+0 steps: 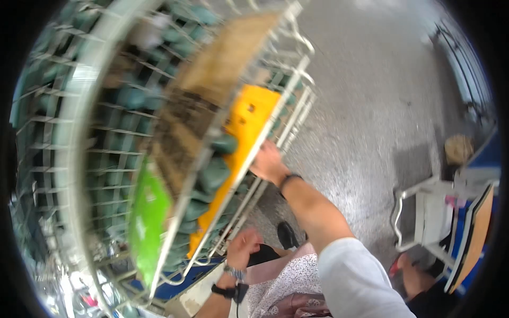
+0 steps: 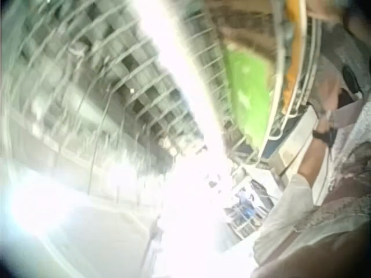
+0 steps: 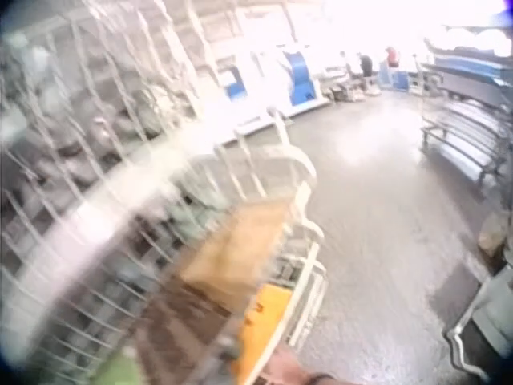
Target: Insert shoe lasts into uppers and organize them on a rack at a manufacturing station.
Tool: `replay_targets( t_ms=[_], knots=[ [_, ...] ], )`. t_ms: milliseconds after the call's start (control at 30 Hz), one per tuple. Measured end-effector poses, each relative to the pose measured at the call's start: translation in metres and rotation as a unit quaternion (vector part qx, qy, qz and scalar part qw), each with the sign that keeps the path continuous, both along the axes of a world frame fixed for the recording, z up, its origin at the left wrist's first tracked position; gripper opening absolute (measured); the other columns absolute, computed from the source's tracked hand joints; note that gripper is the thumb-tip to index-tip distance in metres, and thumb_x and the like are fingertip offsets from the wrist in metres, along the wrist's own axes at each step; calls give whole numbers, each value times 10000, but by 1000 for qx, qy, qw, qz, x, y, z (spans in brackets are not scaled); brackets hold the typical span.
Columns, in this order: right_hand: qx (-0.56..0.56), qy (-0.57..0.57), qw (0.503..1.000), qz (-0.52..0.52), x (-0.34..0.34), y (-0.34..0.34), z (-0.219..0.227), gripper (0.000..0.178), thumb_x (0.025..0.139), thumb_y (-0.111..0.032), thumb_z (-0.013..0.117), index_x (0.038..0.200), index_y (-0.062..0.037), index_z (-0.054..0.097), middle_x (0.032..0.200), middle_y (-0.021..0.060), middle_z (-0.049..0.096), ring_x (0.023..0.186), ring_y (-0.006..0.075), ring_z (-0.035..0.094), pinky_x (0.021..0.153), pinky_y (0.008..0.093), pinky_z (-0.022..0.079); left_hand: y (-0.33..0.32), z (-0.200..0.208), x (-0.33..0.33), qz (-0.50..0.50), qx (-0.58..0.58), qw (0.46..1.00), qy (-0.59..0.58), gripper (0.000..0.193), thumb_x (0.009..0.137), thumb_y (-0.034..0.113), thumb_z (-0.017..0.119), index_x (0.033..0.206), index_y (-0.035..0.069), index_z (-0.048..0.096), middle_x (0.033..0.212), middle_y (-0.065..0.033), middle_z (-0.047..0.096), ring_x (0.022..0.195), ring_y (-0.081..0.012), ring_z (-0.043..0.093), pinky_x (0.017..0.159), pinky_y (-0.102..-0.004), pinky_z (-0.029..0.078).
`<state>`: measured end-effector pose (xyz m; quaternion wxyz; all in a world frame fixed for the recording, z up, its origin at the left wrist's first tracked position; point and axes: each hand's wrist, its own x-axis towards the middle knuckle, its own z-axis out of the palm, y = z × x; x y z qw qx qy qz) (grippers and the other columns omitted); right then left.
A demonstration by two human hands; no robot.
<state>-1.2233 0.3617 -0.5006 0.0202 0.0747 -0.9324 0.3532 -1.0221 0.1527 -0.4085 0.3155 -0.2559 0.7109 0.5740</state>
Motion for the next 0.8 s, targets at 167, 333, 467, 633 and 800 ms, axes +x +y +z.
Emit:
replay_targets(
  t_ms=[167, 333, 467, 633, 800],
  knots=[
    [101, -401, 887, 207, 193, 7, 92, 589, 882, -393, 636, 1300, 16, 567, 1329, 257, 586, 1274, 407, 534, 1071, 479, 434, -49, 182, 165, 160, -46, 981, 96, 321, 983, 221, 664, 1205, -10, 661, 978, -96, 755, 902, -160, 726, 757, -275, 566],
    [-42, -404, 794, 452, 299, -44, 153, 546, 879, -250, 708, 1329, 26, 571, 1062, 157, 739, 972, 266, 711, 836, 371, 541, -17, 294, 329, 430, -226, 868, 106, 338, 953, 297, 676, 1134, 14, 705, 901, -114, 760, 831, -169, 731, 734, -310, 560],
    [29, -513, 675, 530, 335, -85, 242, 509, 895, -164, 706, 1333, 45, 551, 1006, 99, 744, 866, 148, 697, 729, 275, 523, 60, 323, 462, 698, -197, 682, 96, 321, 947, 289, 666, 1110, 16, 712, 893, -109, 762, 772, -163, 722, 732, -323, 561],
    [220, -382, 533, 722, 440, -193, 323, 469, 905, -137, 700, 1317, 51, 574, 994, 118, 733, 850, 158, 686, 733, 297, 541, 178, 314, 592, 913, -196, 358, 15, 298, 942, 309, 679, 1014, 22, 716, 817, -76, 746, 715, -153, 711, 654, -305, 556],
    [109, -263, 249, 926, 699, -263, 389, 439, 921, -174, 704, 1300, 15, 589, 1049, 144, 739, 883, 192, 708, 808, 319, 551, 239, 297, 698, 993, -96, -33, 56, 281, 970, 318, 657, 934, 53, 574, 782, -67, 662, 598, -186, 666, 449, -308, 485]
  ],
)
